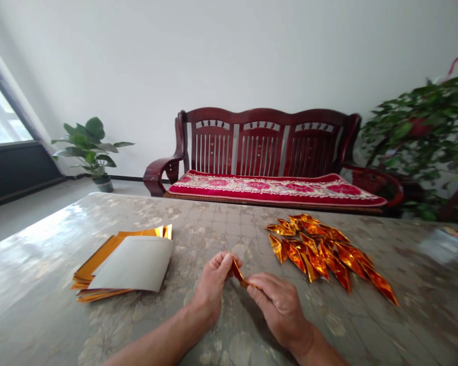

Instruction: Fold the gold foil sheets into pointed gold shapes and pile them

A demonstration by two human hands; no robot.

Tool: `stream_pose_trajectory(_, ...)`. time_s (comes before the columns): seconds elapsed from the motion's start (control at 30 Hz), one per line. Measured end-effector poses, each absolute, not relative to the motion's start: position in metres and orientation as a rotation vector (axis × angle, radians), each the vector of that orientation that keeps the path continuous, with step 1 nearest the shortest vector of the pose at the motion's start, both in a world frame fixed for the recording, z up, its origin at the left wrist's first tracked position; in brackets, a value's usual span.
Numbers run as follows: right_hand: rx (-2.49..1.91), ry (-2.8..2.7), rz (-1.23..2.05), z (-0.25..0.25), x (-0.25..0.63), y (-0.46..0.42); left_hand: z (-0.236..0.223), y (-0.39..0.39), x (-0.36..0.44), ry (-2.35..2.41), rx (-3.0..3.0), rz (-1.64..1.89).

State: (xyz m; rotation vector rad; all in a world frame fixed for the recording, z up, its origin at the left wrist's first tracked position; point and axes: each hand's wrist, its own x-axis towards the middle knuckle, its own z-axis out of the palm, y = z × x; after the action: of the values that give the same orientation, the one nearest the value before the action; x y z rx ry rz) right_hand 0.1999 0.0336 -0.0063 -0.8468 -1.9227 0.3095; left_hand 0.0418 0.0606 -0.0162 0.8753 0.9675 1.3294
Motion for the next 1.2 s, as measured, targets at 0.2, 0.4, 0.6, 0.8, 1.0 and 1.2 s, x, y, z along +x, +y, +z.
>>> stream_pose_trajectory(0.2, -0.83, -2.102, 0.114, -0.008, 0.177, 0.022, -0.014, 0.059, 0.05, 1.133, 0.832, 1.474)
stream_pose_trajectory(0.4, -0.833, -2.171, -0.063, -0.006, 0.169, 0.017, 0.001, 0.059, 0.05, 1.245, 1.009, 1.433)
stream_pose_trajectory(0.6, -0.795, -2.214, -0.203, -0.004, 0.167, 0.013, -0.004, 0.061, 0.05, 1.224, 1.048, 1.46)
stream_pose_trajectory(0.8, -0.821, -2.216, -0.16, -0.001, 0.167, 0.006, -0.005, 0.068, 0.046, 0.921, 0.883, 1.334)
stream_pose_trajectory(1.0, -0.965, -1.909, 0.347, 0.004, 0.18, 0.023, 0.004, 0.063, 0.038, 0.477, 0.613, 1.091)
stream_pose_trajectory(1.2, -1.131, -1.755, 0.48, 0.0, 0.187, 0.043, 0.003, 0.066, 0.026, 0.4, 0.405, 0.719)
